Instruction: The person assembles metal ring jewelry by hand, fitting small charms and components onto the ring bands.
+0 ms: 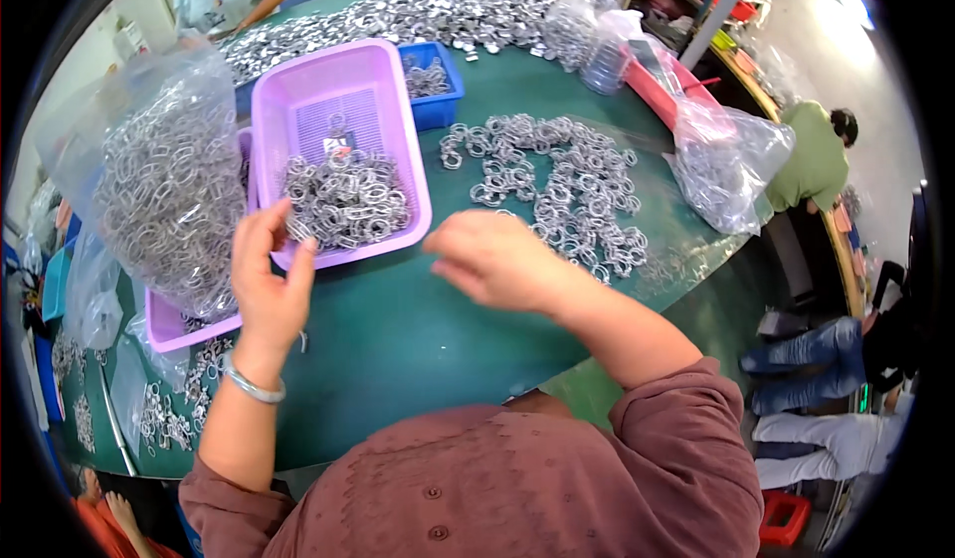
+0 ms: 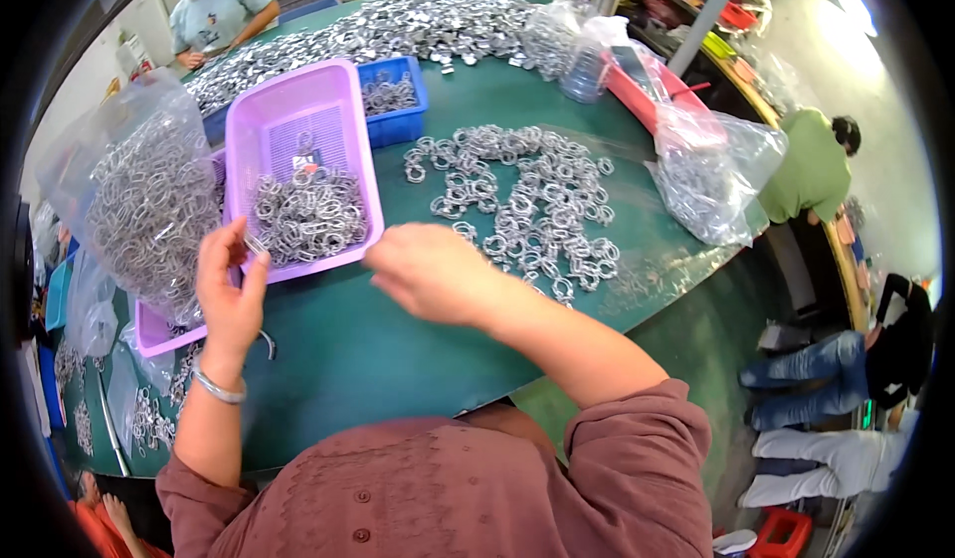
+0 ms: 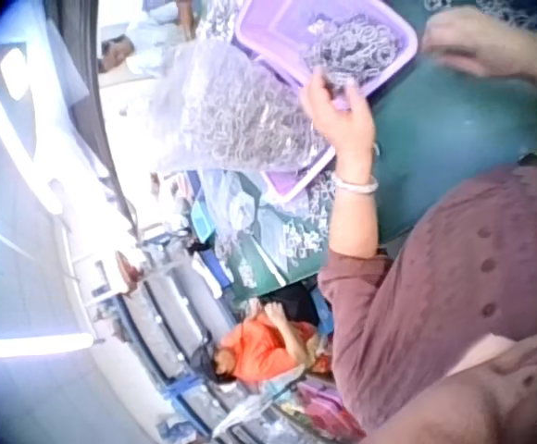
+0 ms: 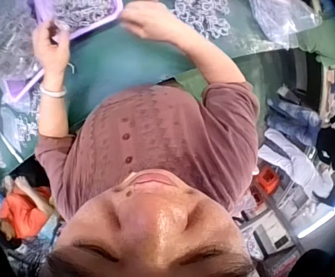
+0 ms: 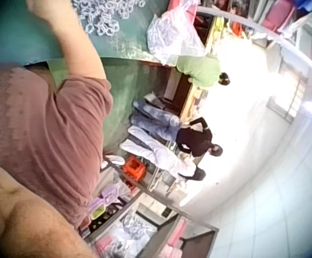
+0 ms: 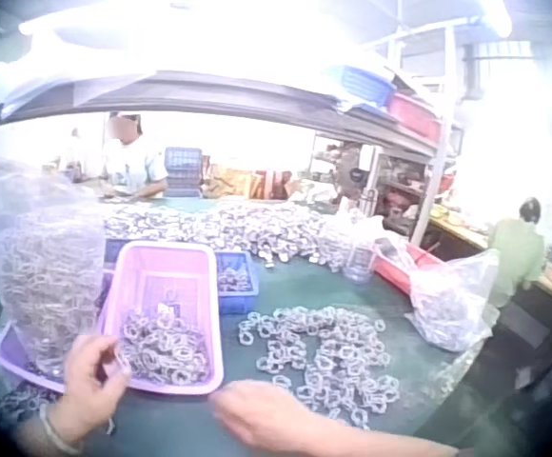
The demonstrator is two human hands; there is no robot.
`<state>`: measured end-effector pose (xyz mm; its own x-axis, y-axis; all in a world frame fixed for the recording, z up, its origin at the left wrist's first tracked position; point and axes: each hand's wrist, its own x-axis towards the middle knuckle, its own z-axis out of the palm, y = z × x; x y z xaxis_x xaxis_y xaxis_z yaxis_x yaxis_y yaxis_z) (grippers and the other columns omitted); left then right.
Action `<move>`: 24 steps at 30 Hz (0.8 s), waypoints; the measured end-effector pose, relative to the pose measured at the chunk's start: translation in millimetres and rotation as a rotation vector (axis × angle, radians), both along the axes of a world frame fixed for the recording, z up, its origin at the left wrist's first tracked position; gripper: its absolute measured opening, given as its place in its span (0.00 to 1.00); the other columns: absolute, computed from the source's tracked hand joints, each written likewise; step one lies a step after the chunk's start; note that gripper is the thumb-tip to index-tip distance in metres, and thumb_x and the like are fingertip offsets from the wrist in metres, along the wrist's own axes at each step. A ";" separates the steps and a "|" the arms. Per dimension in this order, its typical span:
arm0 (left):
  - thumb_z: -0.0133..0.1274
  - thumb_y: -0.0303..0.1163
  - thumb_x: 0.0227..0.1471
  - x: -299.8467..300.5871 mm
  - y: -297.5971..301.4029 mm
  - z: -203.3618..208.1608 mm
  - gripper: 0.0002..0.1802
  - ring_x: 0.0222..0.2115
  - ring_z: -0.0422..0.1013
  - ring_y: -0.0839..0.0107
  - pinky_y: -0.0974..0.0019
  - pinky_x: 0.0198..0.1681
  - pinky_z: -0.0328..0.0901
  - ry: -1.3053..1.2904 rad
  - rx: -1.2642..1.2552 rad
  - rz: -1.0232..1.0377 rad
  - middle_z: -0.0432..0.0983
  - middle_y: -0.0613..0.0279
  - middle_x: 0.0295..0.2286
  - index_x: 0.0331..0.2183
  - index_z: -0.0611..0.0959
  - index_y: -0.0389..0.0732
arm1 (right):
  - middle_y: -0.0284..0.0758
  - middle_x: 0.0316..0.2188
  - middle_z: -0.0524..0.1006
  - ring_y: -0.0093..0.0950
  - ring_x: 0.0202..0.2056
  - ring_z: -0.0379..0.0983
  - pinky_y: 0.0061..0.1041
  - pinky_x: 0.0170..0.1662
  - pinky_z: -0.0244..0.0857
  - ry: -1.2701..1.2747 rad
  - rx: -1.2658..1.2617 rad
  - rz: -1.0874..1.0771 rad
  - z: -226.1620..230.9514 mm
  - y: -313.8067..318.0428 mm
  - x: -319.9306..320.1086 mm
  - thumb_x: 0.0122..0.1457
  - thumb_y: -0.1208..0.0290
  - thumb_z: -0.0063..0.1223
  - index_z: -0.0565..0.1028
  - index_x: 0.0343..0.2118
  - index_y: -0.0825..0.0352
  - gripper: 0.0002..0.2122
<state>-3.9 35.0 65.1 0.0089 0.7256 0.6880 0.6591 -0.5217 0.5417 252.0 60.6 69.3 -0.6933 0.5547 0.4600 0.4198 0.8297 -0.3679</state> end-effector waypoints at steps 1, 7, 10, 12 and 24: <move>0.54 0.22 0.41 -3.1 7.3 4.5 0.20 0.28 0.63 0.71 0.71 0.33 0.61 0.016 0.002 0.035 0.67 0.60 0.30 0.40 0.74 0.35 | 0.39 0.28 0.71 0.39 0.34 0.69 0.36 0.36 0.64 -0.076 -0.014 -0.127 2.5 1.4 17.5 0.48 0.71 0.50 0.70 0.32 0.65 0.08; 0.53 0.25 0.44 -17.5 67.6 10.2 0.18 0.31 0.67 0.70 0.70 0.34 0.64 -0.066 -0.001 0.139 0.68 0.58 0.33 0.41 0.74 0.36 | 0.41 0.28 0.73 0.40 0.34 0.70 0.34 0.37 0.64 -0.120 -0.084 -0.653 -3.1 -5.3 122.6 0.49 0.72 0.49 0.72 0.30 0.66 0.06; 0.53 0.26 0.44 -12.4 74.8 6.7 0.18 0.37 0.68 0.64 0.67 0.39 0.65 -0.059 -0.061 0.150 0.68 0.54 0.38 0.41 0.74 0.36 | 0.41 0.24 0.73 0.40 0.30 0.70 0.34 0.34 0.64 -0.148 -0.179 -0.627 -8.9 -23.0 140.1 0.48 0.70 0.51 0.73 0.26 0.67 0.06; 0.53 0.27 0.44 -10.1 72.9 5.8 0.18 0.40 0.67 0.61 0.64 0.42 0.64 0.020 -0.057 0.172 0.67 0.51 0.41 0.41 0.74 0.36 | 0.39 0.23 0.73 0.39 0.28 0.70 0.33 0.32 0.64 -0.195 -0.291 -0.562 -12.8 -38.0 139.6 0.46 0.67 0.55 0.74 0.25 0.67 0.08; 0.53 0.24 0.43 13.4 -17.7 2.4 0.15 0.42 0.65 0.65 0.68 0.42 0.61 0.177 -0.311 -0.127 0.67 0.55 0.42 0.38 0.76 0.37 | 0.32 0.19 0.71 0.24 0.20 0.67 0.22 0.23 0.61 0.076 -0.403 -0.624 -12.0 -50.7 134.2 0.46 0.73 0.55 0.74 0.23 0.67 0.04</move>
<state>9.5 17.3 67.5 0.2111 0.8850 0.4150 0.6975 -0.4338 0.5704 386.2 9.9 57.4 -0.1689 0.9705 0.1720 0.7299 0.2404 -0.6398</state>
